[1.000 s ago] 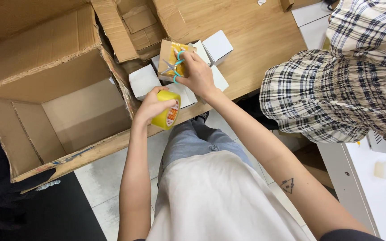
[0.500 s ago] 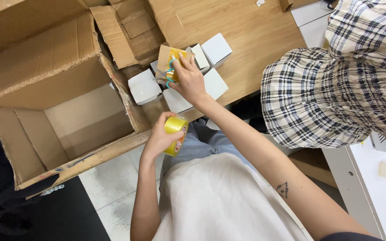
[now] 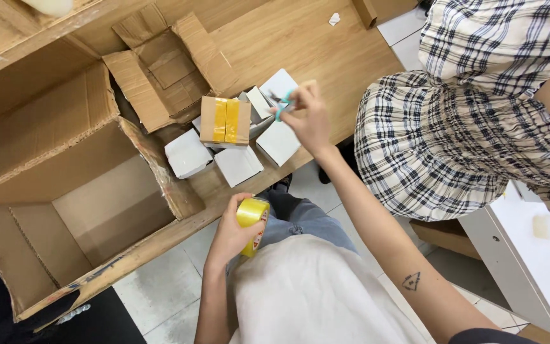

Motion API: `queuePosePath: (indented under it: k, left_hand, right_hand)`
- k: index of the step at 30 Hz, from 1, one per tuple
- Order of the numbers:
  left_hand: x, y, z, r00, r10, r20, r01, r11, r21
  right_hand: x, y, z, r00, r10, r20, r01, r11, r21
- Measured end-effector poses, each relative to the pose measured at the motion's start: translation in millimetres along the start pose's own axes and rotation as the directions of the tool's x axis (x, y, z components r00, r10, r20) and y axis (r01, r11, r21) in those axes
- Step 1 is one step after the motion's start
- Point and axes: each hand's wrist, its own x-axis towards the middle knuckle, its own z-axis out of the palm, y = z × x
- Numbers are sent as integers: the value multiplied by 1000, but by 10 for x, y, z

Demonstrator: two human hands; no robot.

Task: Packing various candle products and materials into shipping boxes.

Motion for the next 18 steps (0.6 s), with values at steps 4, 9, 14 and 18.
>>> queuePosePath:
  k: [4,9,14,18]
  left_hand:
    - [3,234,94,996,-94,7,94,996,-4]
    - [-17,503,268,988,-144,-48,145,989,30]
    - [-37,467,351,993,-74,-91,80,995,60]
    - [-61,466,373,980,-139,-142,154,983,98]
  right_hand:
    - [-228,939,-297,989,141,-36,-146,963,-227]
    - [-701,2043,-207,723,690,28,-550,600,-582]
    - [-732,2194,-101,683,730,-12,-523,477,-707]
    - [-571,2248,9,590,807,30,-529,414,-741]
